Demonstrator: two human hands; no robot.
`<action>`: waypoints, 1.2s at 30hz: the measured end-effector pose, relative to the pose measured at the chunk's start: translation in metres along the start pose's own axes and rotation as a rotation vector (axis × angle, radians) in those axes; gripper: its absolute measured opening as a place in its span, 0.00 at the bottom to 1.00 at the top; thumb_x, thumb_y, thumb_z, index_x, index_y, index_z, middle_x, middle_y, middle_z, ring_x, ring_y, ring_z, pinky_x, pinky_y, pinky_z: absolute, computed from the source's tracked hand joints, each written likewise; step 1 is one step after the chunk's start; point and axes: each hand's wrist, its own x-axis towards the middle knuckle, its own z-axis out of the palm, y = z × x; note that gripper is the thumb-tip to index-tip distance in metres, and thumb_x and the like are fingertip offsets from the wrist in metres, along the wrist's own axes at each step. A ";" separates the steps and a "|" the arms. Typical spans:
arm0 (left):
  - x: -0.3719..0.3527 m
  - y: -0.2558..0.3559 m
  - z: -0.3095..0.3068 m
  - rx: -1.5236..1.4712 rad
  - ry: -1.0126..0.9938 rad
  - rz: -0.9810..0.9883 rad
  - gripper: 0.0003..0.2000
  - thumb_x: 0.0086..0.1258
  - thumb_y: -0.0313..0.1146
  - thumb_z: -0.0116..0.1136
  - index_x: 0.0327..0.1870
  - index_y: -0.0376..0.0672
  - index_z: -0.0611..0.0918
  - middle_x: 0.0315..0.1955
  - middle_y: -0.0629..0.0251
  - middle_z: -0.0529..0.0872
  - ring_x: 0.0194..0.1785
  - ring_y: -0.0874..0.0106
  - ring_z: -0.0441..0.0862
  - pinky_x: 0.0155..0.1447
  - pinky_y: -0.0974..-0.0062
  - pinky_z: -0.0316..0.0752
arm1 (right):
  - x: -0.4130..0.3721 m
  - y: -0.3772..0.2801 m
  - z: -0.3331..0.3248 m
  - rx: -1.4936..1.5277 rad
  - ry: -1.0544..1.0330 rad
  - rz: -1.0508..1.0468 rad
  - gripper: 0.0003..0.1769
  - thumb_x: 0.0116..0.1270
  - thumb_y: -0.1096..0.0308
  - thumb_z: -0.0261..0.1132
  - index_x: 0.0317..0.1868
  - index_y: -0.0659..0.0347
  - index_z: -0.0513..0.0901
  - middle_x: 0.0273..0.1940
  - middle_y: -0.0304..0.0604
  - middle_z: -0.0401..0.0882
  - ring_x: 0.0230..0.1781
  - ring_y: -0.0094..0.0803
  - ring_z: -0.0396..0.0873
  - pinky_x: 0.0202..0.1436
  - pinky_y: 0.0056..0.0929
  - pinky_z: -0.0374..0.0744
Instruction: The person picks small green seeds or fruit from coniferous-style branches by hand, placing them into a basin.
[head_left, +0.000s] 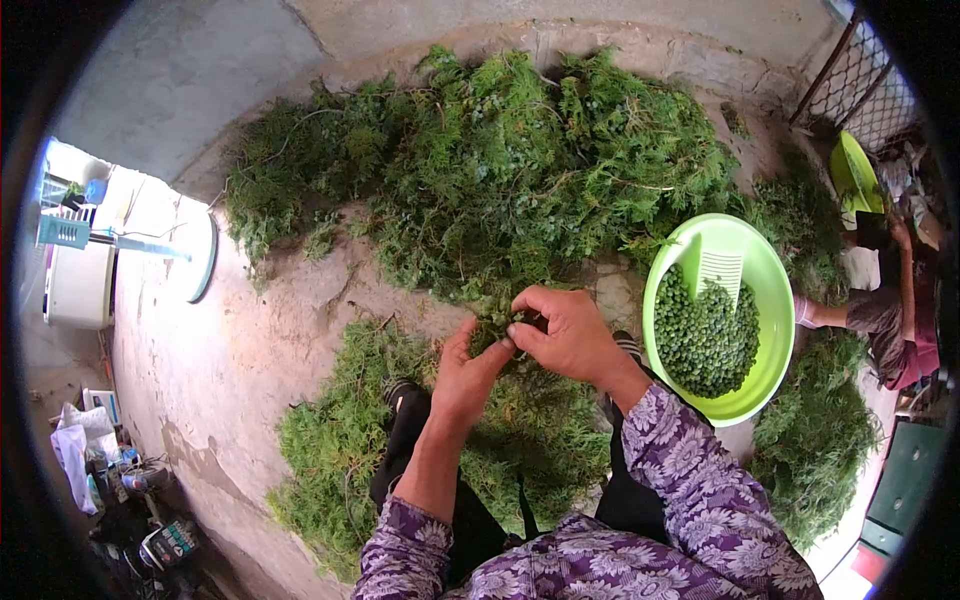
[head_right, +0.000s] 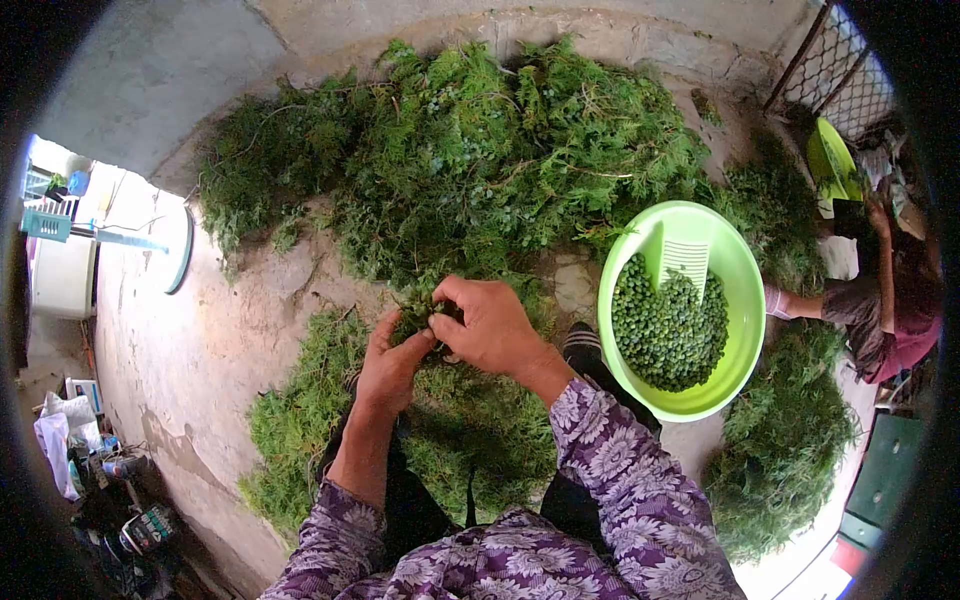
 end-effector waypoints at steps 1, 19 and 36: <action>0.002 -0.002 -0.001 0.019 -0.029 0.033 0.15 0.61 0.26 0.53 0.50 0.36 0.71 0.40 0.67 0.77 0.42 0.78 0.73 0.46 0.80 0.69 | 0.000 0.000 0.000 0.000 0.001 0.001 0.09 0.51 0.70 0.61 0.32 0.64 0.75 0.22 0.41 0.75 0.23 0.22 0.73 0.26 0.23 0.71; -0.018 0.018 -0.009 -0.397 0.161 -0.087 0.26 0.54 0.28 0.61 0.52 0.34 0.64 0.42 0.63 0.75 0.42 0.71 0.75 0.45 0.72 0.71 | 0.011 0.009 -0.031 1.061 0.095 0.449 0.07 0.57 0.74 0.54 0.38 0.60 0.73 0.30 0.35 0.75 0.26 0.22 0.75 0.25 0.19 0.74; -0.018 0.023 -0.008 -0.285 0.169 -0.017 0.13 0.56 0.30 0.59 0.41 0.36 0.76 0.34 0.65 0.80 0.34 0.76 0.78 0.33 0.79 0.75 | 0.003 -0.008 -0.016 1.028 -0.345 0.474 0.19 0.64 0.54 0.53 0.47 0.59 0.72 0.35 0.30 0.72 0.32 0.17 0.74 0.25 0.17 0.76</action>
